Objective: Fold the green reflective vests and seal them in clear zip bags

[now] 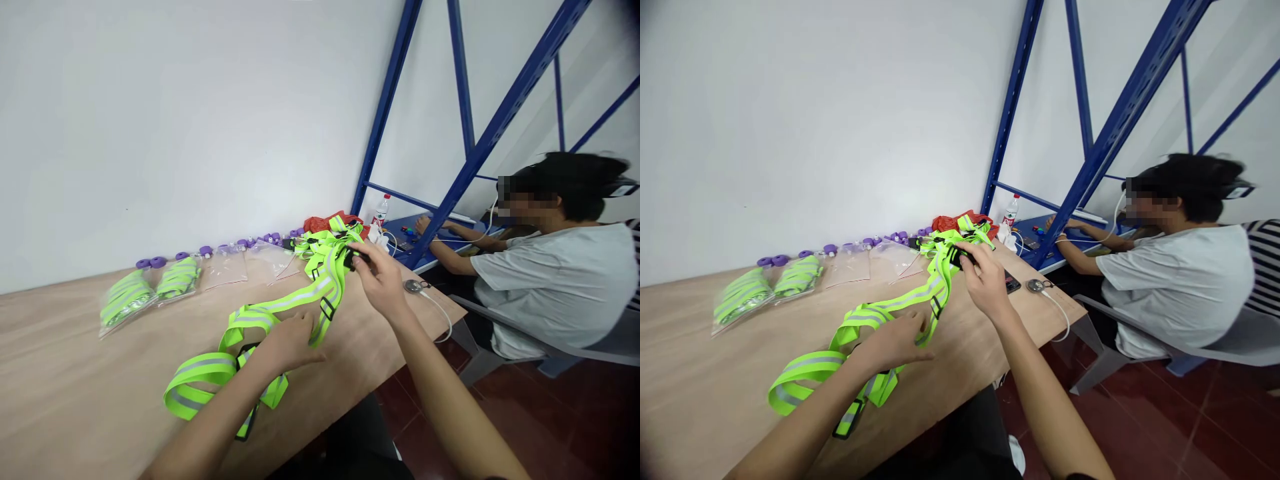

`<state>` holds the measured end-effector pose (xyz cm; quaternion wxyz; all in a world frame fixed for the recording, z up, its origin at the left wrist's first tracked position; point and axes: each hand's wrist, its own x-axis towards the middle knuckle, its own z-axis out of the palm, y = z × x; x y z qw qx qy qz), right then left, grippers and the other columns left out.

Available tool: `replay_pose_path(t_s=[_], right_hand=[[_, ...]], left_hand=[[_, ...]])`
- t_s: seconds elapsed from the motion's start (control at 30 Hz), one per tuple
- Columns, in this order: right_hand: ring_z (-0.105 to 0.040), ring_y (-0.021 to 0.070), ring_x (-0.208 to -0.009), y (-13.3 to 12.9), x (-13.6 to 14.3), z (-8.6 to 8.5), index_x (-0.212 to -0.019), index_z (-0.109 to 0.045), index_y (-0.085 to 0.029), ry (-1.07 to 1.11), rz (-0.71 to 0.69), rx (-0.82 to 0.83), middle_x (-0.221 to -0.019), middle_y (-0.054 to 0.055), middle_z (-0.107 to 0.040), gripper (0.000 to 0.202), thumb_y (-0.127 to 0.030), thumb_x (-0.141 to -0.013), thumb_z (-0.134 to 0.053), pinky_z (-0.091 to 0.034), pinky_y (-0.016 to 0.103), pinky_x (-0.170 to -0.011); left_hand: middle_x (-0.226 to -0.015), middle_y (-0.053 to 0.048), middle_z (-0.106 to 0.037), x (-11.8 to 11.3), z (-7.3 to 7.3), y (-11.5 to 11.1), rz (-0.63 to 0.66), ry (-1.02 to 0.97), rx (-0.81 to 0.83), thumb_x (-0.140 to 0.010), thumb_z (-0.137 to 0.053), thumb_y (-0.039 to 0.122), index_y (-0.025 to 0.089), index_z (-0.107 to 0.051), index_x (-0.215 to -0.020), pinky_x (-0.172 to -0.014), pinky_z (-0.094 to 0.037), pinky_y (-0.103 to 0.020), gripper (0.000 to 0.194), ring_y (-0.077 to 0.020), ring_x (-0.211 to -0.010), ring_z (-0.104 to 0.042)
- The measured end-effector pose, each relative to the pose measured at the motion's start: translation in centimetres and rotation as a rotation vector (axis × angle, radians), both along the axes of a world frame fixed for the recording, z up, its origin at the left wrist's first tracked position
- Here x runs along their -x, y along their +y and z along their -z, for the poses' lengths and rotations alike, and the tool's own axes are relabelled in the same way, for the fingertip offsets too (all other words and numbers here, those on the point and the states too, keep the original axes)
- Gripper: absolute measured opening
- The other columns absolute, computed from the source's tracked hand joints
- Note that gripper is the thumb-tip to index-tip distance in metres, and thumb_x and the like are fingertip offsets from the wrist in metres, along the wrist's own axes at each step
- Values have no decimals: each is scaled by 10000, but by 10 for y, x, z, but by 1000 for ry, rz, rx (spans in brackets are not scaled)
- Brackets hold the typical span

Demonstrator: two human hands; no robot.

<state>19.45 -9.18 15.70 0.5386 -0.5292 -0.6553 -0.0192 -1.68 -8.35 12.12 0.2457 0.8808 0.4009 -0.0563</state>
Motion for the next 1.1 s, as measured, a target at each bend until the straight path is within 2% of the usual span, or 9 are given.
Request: replay_pose_path(t_s=[0.2, 0.3, 0.4, 0.53, 0.67, 0.8, 0.9, 1.0, 1.1], right_hand=[[-633, 224, -916, 0, 11, -85, -1148, -689, -247, -370, 19, -230, -966, 66, -641, 251, -227, -976, -506, -533, 402, -853], [-636, 213, -949, 6, -2, -112, -1149, -672, -228, -320, 33, -319, -1023, 50, -652, 217, -262, -951, -590, -544, 395, -862], [-625, 154, -902, 13, -23, -138, -1118, -670, -212, -220, 48, -357, -1037, 39, -656, 198, -237, -923, -650, -544, 309, -799], [-610, 113, -862, 15, -40, -170, -1092, -649, -141, -198, 84, -392, -995, 56, -668, 209, -97, -887, -647, -518, 260, -736], [-626, 110, -886, 16, -46, -197, -1115, -631, -103, -254, 102, -486, -1030, 65, -677, 238, -44, -886, -607, -497, 299, -793], [-641, 115, -945, 16, -59, -216, -1156, -603, -84, -254, 172, -521, -1153, 66, -678, 283, -258, -933, -603, -470, 308, -730], [-634, 126, -972, 11, -68, -219, -1163, -601, -83, -284, 234, -531, -1158, 14, -678, 410, -410, -918, -566, -459, 315, -733], [-640, 122, -950, 3, -73, -211, -1172, -607, -106, -290, 300, -470, -1120, 19, -678, 306, -306, -941, -612, -499, 313, -781], [-646, 117, -925, -5, -78, -197, -1172, -613, -144, -291, 363, -390, -1104, 68, -672, 259, -90, -920, -639, -544, 315, -804]], left_hand=[[-1082, -158, -705, 9, -7, 15, -134, -99, -84, -898, -462, 278, 165, -588, -1119, -789, -508, -389, 278, -322, -985, -683], [-1036, -84, -733, 31, -26, 26, -116, -238, -70, -919, -393, 257, 210, -644, -983, -807, -514, -351, 263, -260, -947, -689], [-995, -70, -738, 63, -50, 33, -170, -600, -132, -911, -408, 275, 198, -643, -933, -882, -508, -385, 248, -259, -956, -671], [-973, -49, -721, 98, -76, 28, -318, -899, -237, -923, -462, 361, 211, -658, -1052, -879, -520, -398, 278, -267, -967, -648], [-915, -48, -706, 114, -86, 17, -443, -1159, -170, -903, -550, 449, 212, -680, -1101, -742, -583, -363, 335, -242, -828, -684], [-843, -45, -711, 129, -88, 14, -511, -1155, -268, -895, -582, 474, 209, -724, -985, -639, -595, -317, 314, -208, -703, -685], [-695, -4, -686, 142, -90, 16, -526, -1036, -454, -868, -623, 463, 227, -716, -736, -467, -483, -224, 286, -163, -565, -611], [-644, 17, -684, 153, -92, 16, -597, -940, -518, -831, -644, 430, 245, -735, -710, -420, -397, -210, 238, -152, -547, -584], [-807, 14, -759, 158, -91, 16, -704, -920, -500, -783, -667, 414, 271, -779, -849, -575, -493, -233, 193, -198, -761, -687]])
